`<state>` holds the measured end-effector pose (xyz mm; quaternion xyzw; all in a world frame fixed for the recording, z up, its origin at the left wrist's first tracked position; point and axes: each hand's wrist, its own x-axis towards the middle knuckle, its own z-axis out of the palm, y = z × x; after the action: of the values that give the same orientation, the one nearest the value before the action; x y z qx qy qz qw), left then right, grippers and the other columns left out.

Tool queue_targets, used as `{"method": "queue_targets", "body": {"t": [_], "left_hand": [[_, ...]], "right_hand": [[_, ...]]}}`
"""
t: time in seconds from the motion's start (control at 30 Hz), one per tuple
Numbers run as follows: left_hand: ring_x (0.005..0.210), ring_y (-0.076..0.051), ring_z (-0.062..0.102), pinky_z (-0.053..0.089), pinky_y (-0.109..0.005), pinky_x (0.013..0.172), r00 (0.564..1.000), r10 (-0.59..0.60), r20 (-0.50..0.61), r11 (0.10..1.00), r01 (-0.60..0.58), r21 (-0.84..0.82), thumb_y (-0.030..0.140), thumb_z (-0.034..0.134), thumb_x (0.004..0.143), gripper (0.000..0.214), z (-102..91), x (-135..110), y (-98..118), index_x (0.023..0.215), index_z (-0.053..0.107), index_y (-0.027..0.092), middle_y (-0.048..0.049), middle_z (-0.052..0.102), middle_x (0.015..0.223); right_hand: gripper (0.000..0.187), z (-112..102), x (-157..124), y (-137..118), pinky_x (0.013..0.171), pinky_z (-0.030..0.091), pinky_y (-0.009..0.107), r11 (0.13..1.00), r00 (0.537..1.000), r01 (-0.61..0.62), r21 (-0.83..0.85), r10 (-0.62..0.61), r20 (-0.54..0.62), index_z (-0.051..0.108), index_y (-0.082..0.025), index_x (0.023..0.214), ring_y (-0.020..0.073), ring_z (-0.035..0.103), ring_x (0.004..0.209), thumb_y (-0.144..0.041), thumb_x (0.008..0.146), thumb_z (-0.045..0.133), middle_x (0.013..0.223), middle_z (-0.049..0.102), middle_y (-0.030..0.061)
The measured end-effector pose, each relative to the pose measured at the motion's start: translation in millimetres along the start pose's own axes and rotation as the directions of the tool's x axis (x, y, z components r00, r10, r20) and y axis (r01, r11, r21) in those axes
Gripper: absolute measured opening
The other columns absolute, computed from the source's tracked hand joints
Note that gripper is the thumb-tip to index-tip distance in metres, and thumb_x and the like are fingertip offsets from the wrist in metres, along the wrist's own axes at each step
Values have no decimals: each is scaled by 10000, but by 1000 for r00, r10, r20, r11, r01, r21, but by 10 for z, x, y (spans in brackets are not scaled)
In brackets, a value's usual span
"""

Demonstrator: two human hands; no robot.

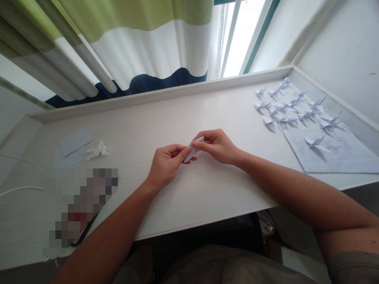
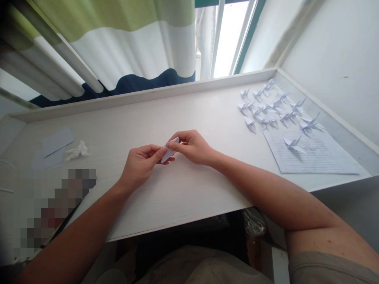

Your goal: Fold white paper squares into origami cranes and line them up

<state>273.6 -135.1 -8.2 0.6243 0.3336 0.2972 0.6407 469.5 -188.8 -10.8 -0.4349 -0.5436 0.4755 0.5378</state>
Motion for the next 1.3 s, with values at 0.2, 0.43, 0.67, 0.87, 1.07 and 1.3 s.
{"method": "queue_targets", "body": {"t": [0.2, 0.43, 0.67, 0.87, 1.07, 1.3], "left_hand": [[814, -250, 822, 676, -343, 742, 999, 34, 5, 999, -34, -2, 533, 793, 900, 392, 22, 2, -2, 962, 798, 146, -85, 833, 885], [749, -220, 803, 654, -320, 716, 998, 68, -1, 995, -68, 75, 494, 731, 962, 348, 27, -8, -15, 939, 765, 149, -75, 818, 809], [762, -216, 808, 648, -309, 688, 994, 40, 100, 999, -40, 7, 454, 791, 928, 324, 40, -32, -26, 1035, 699, 163, -69, 833, 856], [745, -218, 802, 644, -316, 697, 997, -17, 70, 999, 15, 34, 480, 813, 901, 335, 47, -34, -27, 943, 725, 160, -73, 825, 820], [749, -211, 789, 627, -297, 661, 998, 35, 50, 996, -38, 76, 518, 735, 956, 369, 59, -23, -33, 889, 765, 157, -83, 815, 793], [735, -213, 786, 626, -310, 687, 997, 69, 46, 994, -72, 81, 526, 750, 942, 373, 87, -26, -11, 879, 766, 159, -83, 816, 797]], "right_hand": [[250, 8, 24, 25, 698, 577, 293, 1000, 998, 4, -2, -4, -62, 783, -145, 850, 155, 713, 735, -389, 900, 802, 791, 790, 46], [214, 12, 38, 26, 703, 561, 299, 999, 999, -33, 17, 33, -14, 775, -140, 849, 145, 690, 702, -343, 913, 770, 757, 770, 35], [207, -6, 30, -9, 656, 517, 272, 1000, 995, -18, -21, 16, -93, 748, -150, 819, 136, 656, 700, -341, 899, 756, 746, 743, 18], [239, 9, 22, 14, 650, 484, 273, 995, 996, -9, -98, 0, -86, 722, -149, 815, 130, 622, 691, -353, 937, 695, 734, 717, 13], [262, 16, 8, 21, 641, 495, 289, 997, 1000, -2, -81, 1, -15, 717, -151, 837, 141, 639, 667, -385, 952, 700, 743, 735, 29], [285, 54, 6, -13, 598, 512, 282, 1000, 999, 24, -5, -24, -30, 697, -167, 823, 129, 624, 602, -418, 958, 706, 696, 722, 8]]}}
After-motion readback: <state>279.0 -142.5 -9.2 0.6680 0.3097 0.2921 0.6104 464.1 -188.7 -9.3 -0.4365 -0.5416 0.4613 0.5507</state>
